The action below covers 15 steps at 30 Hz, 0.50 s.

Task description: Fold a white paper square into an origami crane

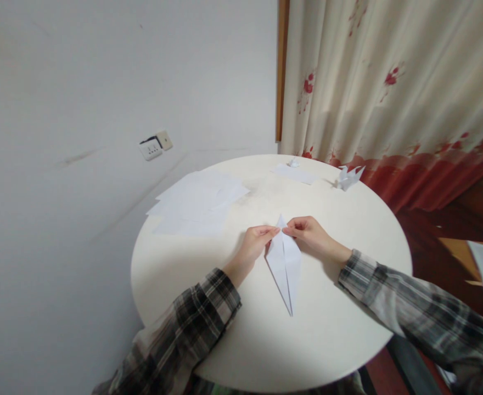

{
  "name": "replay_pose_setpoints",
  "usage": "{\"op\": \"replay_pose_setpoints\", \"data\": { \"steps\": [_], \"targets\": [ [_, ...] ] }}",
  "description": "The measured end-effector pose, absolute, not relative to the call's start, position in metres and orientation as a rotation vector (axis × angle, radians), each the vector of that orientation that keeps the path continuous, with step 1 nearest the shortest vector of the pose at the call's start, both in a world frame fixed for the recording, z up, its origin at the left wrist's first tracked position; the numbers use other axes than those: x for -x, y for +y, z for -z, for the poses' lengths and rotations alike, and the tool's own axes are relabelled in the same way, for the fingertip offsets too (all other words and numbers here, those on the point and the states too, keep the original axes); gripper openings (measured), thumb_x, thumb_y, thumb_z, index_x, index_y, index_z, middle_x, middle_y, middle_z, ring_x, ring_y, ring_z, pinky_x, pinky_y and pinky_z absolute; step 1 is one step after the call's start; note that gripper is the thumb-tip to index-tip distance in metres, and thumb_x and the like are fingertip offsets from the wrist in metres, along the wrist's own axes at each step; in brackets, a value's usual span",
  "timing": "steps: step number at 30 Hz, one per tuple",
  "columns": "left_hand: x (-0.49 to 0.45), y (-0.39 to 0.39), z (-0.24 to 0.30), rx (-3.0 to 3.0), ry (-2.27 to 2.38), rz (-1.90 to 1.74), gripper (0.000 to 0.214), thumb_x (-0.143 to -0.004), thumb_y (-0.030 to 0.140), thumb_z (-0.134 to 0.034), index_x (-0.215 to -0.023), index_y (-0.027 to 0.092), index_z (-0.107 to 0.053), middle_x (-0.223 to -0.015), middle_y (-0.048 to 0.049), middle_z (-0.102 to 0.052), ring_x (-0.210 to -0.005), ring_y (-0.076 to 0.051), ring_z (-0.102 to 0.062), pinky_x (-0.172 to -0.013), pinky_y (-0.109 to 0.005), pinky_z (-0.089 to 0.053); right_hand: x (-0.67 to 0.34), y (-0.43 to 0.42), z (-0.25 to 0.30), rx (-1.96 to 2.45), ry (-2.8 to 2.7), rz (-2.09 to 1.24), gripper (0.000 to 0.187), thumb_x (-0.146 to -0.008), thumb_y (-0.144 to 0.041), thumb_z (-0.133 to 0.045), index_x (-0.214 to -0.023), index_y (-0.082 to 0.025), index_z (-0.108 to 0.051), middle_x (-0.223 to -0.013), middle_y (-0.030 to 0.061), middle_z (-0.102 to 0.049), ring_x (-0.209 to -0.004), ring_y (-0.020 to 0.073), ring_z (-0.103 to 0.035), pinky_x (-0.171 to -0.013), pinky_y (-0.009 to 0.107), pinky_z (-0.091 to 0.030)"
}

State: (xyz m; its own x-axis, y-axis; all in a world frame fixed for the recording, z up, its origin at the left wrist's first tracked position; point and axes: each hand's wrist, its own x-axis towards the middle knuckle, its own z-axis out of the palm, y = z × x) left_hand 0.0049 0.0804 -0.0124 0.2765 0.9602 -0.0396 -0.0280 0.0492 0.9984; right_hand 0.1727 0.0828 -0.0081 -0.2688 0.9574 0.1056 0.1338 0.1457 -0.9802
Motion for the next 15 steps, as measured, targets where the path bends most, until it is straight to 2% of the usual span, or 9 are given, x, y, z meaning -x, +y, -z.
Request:
{"op": "replay_pose_setpoints", "data": {
  "steps": [9, 15],
  "targets": [
    [-0.0042, 0.0812, 0.0133, -1.282, 1.007, -0.977, 0.039, -0.063, 0.049, -0.066, -0.071, 0.01, -0.068, -0.059, -0.0021, -0.057, -0.052, -0.01, -0.046, -0.05, -0.022, -0.033, -0.1742, 0.0839, 0.0087, 1.092, -1.615, -1.225, 0.032, -0.067, -0.044, -0.062, -0.057, -0.015, -0.053, -0.054, -0.0028, -0.046, -0.051, 0.0086, -0.039, -0.05, 0.024, -0.029],
    [-0.0041, 0.0805, 0.0124, -1.281, 1.015, -0.975, 0.037, -0.061, 0.047, -0.069, -0.071, 0.01, -0.068, -0.058, -0.0024, -0.057, -0.052, -0.01, -0.046, -0.049, -0.022, -0.032, -0.1731, 0.0842, 0.0083, 1.117, -1.615, -1.144, 0.031, -0.065, -0.041, -0.063, -0.053, -0.016, -0.05, -0.051, -0.0044, -0.043, -0.048, 0.0072, -0.034, -0.048, 0.023, -0.026]
  ]
}}
